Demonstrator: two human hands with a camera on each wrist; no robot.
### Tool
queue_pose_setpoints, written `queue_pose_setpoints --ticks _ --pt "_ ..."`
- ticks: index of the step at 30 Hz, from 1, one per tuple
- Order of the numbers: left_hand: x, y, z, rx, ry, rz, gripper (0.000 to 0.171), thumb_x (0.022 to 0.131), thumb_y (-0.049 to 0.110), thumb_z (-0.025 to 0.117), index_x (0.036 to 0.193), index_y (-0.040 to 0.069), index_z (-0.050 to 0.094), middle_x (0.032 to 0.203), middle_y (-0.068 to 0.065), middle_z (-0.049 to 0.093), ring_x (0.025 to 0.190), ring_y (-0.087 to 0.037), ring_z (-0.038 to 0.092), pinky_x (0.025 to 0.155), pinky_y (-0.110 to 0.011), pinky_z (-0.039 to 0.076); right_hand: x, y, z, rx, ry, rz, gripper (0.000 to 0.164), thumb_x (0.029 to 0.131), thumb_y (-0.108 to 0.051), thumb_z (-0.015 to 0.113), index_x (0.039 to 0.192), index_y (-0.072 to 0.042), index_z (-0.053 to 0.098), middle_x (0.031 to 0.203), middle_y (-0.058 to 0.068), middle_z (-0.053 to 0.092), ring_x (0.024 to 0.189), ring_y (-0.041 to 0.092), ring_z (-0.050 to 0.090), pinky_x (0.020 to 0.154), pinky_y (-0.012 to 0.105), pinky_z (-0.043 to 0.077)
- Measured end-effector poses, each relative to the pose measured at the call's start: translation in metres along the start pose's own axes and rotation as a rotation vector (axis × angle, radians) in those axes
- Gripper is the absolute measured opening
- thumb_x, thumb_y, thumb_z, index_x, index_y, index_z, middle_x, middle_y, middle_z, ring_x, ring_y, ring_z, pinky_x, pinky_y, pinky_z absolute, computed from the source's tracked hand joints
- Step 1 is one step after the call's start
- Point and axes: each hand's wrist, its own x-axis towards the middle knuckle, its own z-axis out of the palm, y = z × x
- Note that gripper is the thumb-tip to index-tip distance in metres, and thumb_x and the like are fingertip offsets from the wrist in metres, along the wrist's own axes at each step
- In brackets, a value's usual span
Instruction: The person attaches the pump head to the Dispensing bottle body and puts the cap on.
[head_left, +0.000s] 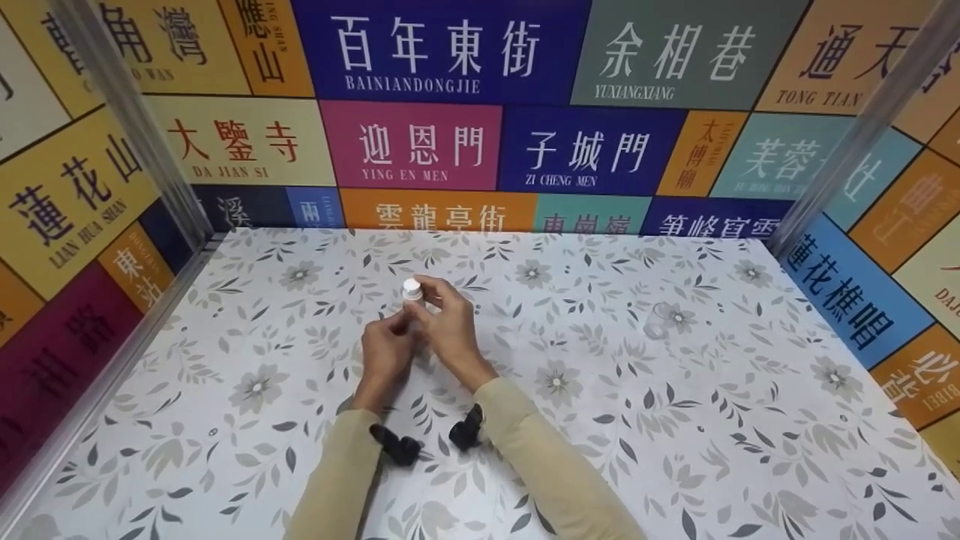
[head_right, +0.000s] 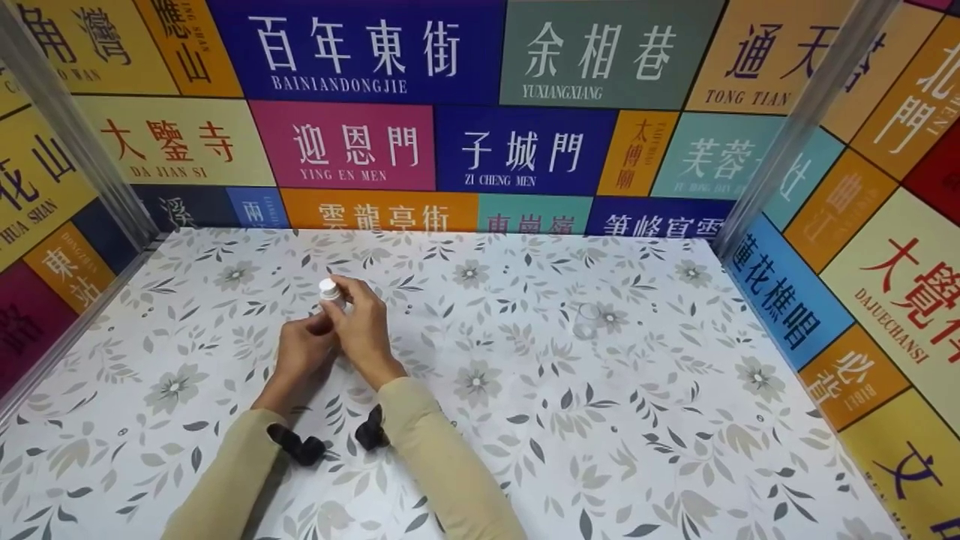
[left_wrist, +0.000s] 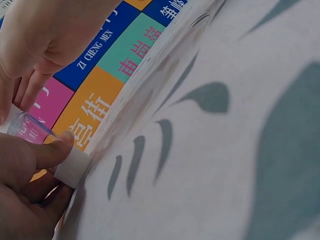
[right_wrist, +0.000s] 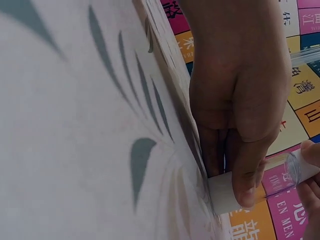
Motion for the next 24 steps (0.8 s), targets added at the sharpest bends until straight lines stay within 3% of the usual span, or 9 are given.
queue_pose_setpoints --ticks 9,17,24 --pt "0.000 0.000 0.000 0.021 0.011 0.040 0.040 0.080 -0.001 0.074 0.120 0.002 0.070 0.114 -0.018 0.074 0.106 -0.028 0.071 0.092 -0.040 0.056 0.002 -0.004 -0.004 0.041 -0.051 0.064 0.039 0.085 -0.005 0.077 0.122 -0.001 0.067 0.115 0.018 0.072 0.111 0.029 0.070 0.097 0.028 0.055" --pt "-0.003 -0.002 0.002 0.012 -0.016 0.004 0.040 0.083 0.002 0.075 0.122 0.003 0.069 0.121 -0.017 0.071 0.110 -0.025 0.069 0.089 -0.036 0.057 -0.001 -0.011 -0.009 0.075 -0.088 0.146 0.045 0.086 -0.013 0.077 0.128 -0.002 0.064 0.127 0.019 0.068 0.118 0.033 0.067 0.102 0.037 0.053" --pt "-0.001 0.001 0.001 0.005 -0.027 -0.025 0.040 0.082 0.004 0.076 0.122 0.003 0.069 0.126 -0.017 0.069 0.114 -0.028 0.068 0.091 -0.038 0.057 0.005 -0.015 -0.026 -0.005 -0.139 0.113 0.046 0.088 -0.018 0.077 0.129 -0.003 0.063 0.133 0.016 0.065 0.125 0.030 0.062 0.107 0.043 0.050"
